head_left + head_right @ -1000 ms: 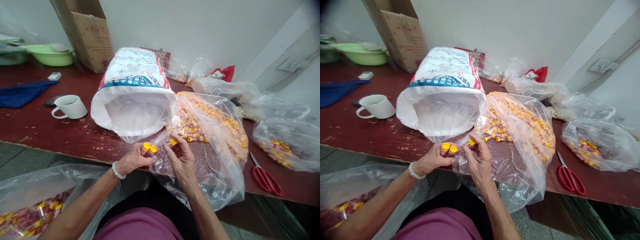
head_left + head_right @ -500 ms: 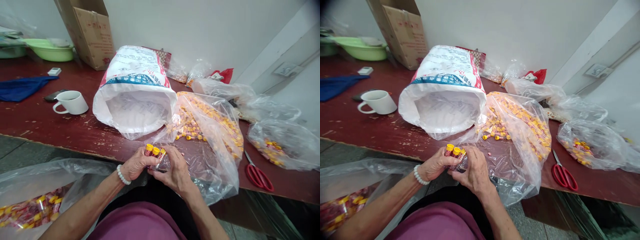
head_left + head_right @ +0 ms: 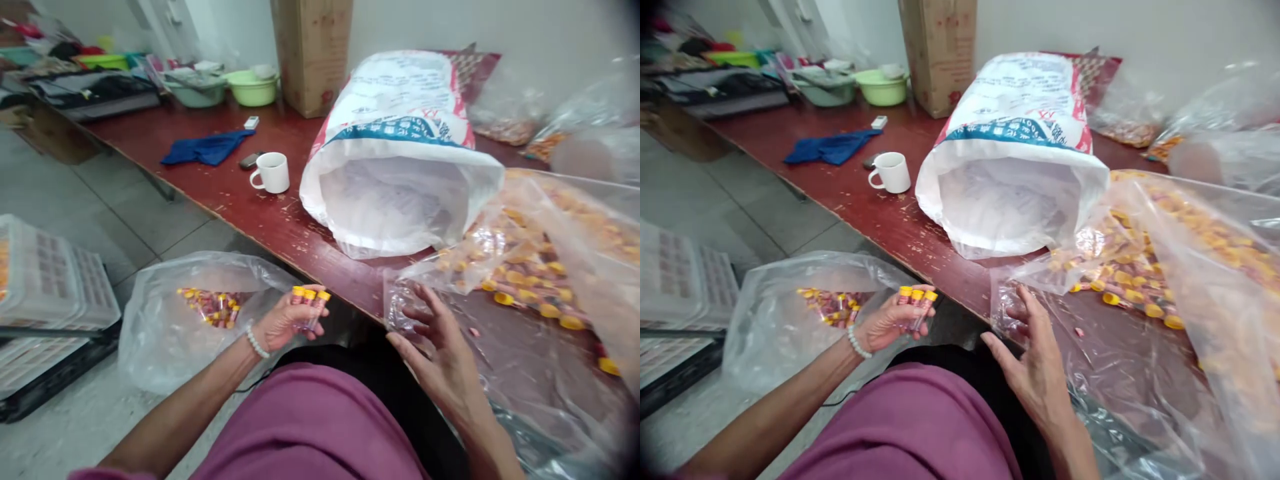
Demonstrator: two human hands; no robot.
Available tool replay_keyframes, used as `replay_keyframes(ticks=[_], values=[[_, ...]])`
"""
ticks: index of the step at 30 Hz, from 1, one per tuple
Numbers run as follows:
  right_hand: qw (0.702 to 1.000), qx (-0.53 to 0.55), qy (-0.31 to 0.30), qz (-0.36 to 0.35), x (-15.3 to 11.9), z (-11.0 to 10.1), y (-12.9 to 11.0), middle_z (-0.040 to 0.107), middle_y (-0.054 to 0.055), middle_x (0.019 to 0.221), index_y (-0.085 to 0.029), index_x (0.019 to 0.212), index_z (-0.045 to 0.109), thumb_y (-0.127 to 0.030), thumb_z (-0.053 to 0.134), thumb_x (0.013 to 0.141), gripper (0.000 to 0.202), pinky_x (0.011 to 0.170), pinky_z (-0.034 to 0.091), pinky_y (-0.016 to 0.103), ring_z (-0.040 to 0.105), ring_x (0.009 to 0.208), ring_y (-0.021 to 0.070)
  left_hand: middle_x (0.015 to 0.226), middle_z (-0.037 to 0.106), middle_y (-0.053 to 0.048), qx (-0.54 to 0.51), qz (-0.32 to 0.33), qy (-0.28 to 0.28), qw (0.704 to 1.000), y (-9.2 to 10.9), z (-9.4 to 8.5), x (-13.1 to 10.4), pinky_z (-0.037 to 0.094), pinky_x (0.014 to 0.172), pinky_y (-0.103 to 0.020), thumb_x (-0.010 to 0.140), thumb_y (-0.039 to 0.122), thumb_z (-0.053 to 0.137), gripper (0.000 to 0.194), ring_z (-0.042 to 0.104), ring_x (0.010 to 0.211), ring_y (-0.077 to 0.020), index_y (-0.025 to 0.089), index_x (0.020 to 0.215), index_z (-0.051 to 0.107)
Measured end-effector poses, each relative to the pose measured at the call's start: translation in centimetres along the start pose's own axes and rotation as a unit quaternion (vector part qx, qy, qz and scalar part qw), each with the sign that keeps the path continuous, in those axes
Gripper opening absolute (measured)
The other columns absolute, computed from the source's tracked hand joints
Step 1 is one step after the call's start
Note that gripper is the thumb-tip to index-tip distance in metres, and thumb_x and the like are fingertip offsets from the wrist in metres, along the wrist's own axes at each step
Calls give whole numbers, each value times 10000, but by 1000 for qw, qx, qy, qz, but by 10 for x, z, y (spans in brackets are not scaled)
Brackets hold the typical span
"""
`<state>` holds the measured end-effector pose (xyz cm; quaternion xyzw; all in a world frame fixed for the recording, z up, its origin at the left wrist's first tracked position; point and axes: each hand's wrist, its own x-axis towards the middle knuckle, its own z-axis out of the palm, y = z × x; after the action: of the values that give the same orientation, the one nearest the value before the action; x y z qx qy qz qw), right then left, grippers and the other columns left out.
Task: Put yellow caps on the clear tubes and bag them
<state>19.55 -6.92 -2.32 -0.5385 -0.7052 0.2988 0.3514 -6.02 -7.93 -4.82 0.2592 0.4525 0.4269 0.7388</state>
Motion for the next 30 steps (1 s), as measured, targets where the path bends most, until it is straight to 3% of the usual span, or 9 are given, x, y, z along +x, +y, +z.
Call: replay_keyframes(ticks=[3, 7, 10, 13, 16, 19, 22, 25, 30], values=[[996, -51, 1, -79, 2, 10, -7, 400, 110, 1391, -282, 1404, 269, -420, 645, 770, 750, 886, 485, 417, 532, 1105, 253, 915, 641, -76, 11, 0, 52, 999, -2, -21, -19, 485, 492, -250, 693, 229, 697, 421, 645, 598, -163, 179, 1093, 577], [967, -124, -75, -210, 5, 48, -36, 401, 136, 1393, -208, 1414, 246, -447, 711, 682, 900, 1016, 343, 498, 378, 1249, 315, 837, 639, -72, 19, 2, 26, 999, -6, -10, -29, 494, 549, -274, 674, 230, 709, 245, 632, 608, -164, 123, 884, 640], [951, -159, -137, -226, 6, 75, -55, 441, 138, 1370, -184, 1368, 329, -458, 744, 607, 910, 964, 343, 512, 402, 1193, 342, 703, 593, -14, -9, 22, 4, 1000, -8, 7, -29, 472, 573, -248, 644, 155, 694, 172, 582, 581, -122, 131, 801, 627], [943, -175, -162, -233, 8, 87, -60, 551, 132, 1234, -161, 1254, 462, -409, 718, 621, 726, 913, 351, 480, 460, 1099, 315, 661, 539, 23, -40, 49, 9, 998, -12, 16, -27, 415, 561, -193, 587, 48, 651, 172, 503, 578, -74, 132, 728, 599], [938, -178, -170, -242, 10, 92, -58, 611, 113, 1086, -156, 1146, 537, -330, 703, 600, 597, 864, 365, 449, 506, 992, 280, 661, 532, 24, -71, 55, 4, 996, -18, 19, -26, 386, 549, -183, 541, 17, 625, 185, 481, 587, -70, 122, 689, 593], [934, -181, -205, -232, 10, 99, -58, 601, 105, 1116, -183, 1112, 559, -311, 712, 582, 566, 844, 391, 449, 520, 987, 284, 647, 544, 21, -109, 52, 6, 993, -25, 12, -28, 428, 602, -209, 535, 37, 646, 180, 516, 596, -85, 122, 687, 599], [934, -175, -231, -208, 9, 105, -58, 410, 148, 1378, -207, 1277, 450, -405, 738, 603, 759, 864, 421, 502, 472, 1128, 340, 664, 577, 5, -97, 11, 48, 994, -29, -16, -31, 468, 564, -255, 567, 128, 697, 200, 559, 541, -112, 127, 751, 616], [950, -138, -202, -195, 12, 100, -48, 248, 185, 1463, -200, 1426, 205, -488, 716, 646, 976, 951, 401, 546, 363, 1270, 357, 729, 636, -31, -83, -39, 202, 975, -26, -72, -36, 487, 511, -288, 569, 198, 745, 273, 608, 537, -160, 137, 801, 615], [963, -90, -184, -175, 17, 85, -21, 378, 139, 1376, -251, 1413, 238, -361, 568, 826, 682, 967, 458, 472, 444, 1235, 280, 614, 589, 13, -114, -11, 365, 924, 1, -177, -49, 506, 622, -247, 766, 250, 635, 165, 605, 615, -116, 144, 691, 534]])
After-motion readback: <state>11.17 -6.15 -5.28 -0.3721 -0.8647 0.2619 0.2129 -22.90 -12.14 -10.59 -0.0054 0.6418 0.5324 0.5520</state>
